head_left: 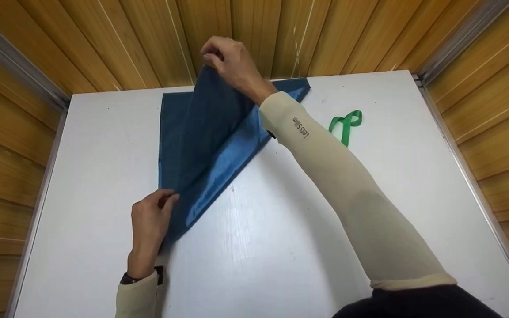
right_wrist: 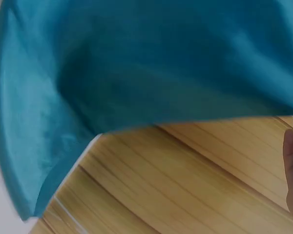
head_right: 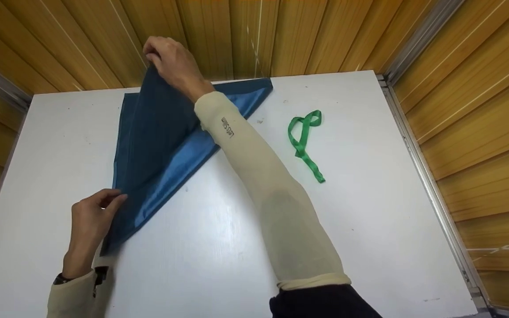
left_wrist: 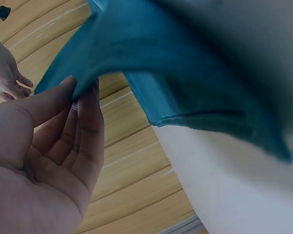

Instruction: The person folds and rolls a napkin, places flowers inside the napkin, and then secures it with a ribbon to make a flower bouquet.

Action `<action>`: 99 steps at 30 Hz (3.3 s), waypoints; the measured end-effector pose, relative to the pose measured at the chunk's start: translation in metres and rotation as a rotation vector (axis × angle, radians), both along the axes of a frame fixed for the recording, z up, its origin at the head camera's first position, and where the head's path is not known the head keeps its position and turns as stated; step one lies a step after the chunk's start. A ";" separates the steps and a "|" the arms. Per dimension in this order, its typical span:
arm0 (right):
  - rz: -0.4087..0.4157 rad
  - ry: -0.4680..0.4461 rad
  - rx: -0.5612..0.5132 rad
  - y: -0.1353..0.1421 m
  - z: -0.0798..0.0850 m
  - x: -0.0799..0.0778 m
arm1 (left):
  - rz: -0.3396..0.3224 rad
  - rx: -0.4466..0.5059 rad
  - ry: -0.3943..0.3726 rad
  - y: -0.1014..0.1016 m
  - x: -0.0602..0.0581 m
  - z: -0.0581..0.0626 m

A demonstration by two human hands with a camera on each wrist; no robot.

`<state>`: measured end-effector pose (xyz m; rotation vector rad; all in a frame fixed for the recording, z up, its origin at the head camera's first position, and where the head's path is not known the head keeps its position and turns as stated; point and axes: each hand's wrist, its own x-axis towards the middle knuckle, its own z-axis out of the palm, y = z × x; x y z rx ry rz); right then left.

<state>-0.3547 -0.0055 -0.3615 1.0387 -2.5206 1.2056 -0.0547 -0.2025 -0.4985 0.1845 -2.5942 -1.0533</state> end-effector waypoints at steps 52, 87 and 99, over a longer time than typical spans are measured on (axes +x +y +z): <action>-0.189 -0.175 0.424 -0.079 -0.133 -0.021 | -0.026 0.140 -0.277 -0.017 0.004 -0.026; 0.311 -0.159 0.513 -0.017 -0.137 0.080 | 0.205 0.060 -0.385 -0.026 0.051 -0.021; 0.485 0.090 0.598 0.000 -0.147 0.153 | 0.365 0.050 -0.589 -0.026 0.070 -0.019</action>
